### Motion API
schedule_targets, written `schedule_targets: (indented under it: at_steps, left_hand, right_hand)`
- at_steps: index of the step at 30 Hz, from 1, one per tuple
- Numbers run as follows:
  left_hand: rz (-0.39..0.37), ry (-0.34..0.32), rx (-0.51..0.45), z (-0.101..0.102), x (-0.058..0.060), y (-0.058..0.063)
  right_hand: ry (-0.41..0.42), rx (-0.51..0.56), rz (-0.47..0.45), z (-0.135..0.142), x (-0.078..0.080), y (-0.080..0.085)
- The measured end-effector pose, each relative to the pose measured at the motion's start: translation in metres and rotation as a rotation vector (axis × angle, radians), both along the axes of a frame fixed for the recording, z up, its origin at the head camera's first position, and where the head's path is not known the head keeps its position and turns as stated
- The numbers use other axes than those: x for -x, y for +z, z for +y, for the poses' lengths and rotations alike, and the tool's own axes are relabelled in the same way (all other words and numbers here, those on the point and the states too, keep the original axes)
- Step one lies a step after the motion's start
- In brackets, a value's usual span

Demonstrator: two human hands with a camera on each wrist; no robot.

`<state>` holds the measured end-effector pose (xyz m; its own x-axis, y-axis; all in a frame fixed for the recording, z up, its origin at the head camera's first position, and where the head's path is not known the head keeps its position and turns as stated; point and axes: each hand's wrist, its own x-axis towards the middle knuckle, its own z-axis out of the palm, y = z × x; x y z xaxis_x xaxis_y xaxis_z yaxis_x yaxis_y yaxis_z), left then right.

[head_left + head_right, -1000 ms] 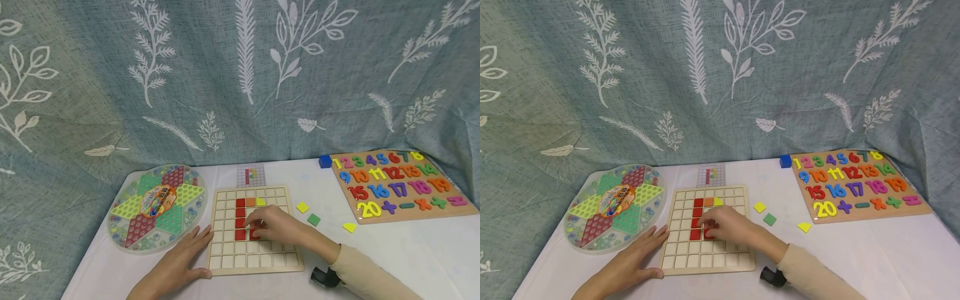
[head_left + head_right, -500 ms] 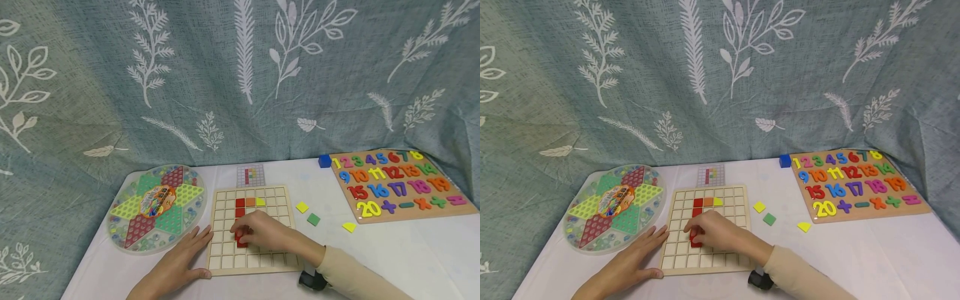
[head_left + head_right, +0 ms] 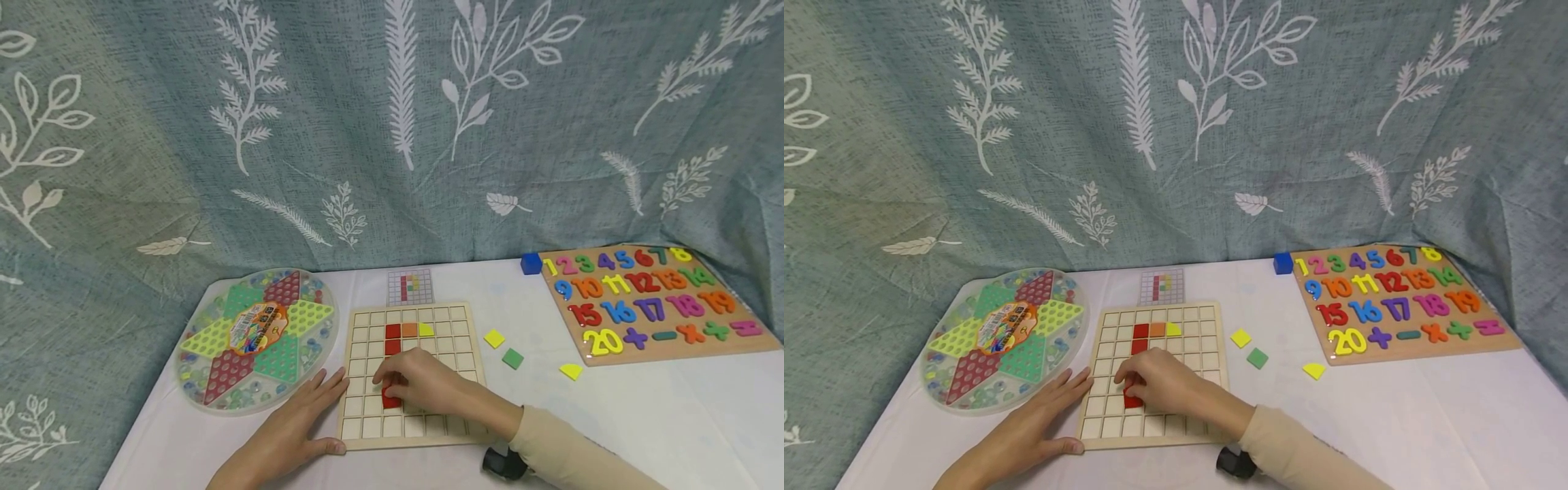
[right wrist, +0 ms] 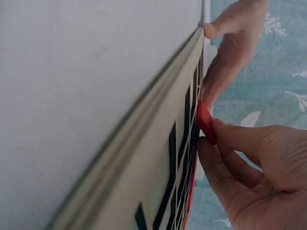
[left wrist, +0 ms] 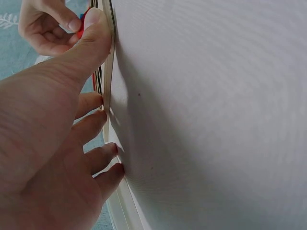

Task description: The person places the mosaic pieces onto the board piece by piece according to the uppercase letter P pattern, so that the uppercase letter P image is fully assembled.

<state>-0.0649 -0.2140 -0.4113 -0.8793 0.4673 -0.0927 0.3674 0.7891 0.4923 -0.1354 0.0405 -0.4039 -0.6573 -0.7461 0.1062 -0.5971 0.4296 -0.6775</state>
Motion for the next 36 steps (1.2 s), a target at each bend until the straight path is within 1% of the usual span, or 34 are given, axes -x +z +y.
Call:
schedule_targets:
  at_steps: [5, 16, 24, 36]
  left_hand:
    - [0.008, -0.001, 0.000, 0.0001, -0.0002, -0.0004]
    - [0.008, -0.004, -0.004, 0.0002, 0.0001, -0.0005]
    - [0.002, -0.009, -0.006, -0.0004, 0.0004, -0.0003]
    - [0.008, -0.015, 0.004, -0.0002, 0.0014, 0.0007]
  right_hand:
    - [-0.008, -0.022, -0.004, -0.0004, -0.0022, -0.0014]
    - [0.007, -0.058, -0.005, -0.0008, -0.0040, -0.0003]
    - [0.009, -0.077, 0.041, -0.0020, -0.0060, 0.0004]
    - [0.004, -0.098, 0.060, -0.0040, -0.0056, -0.0005]
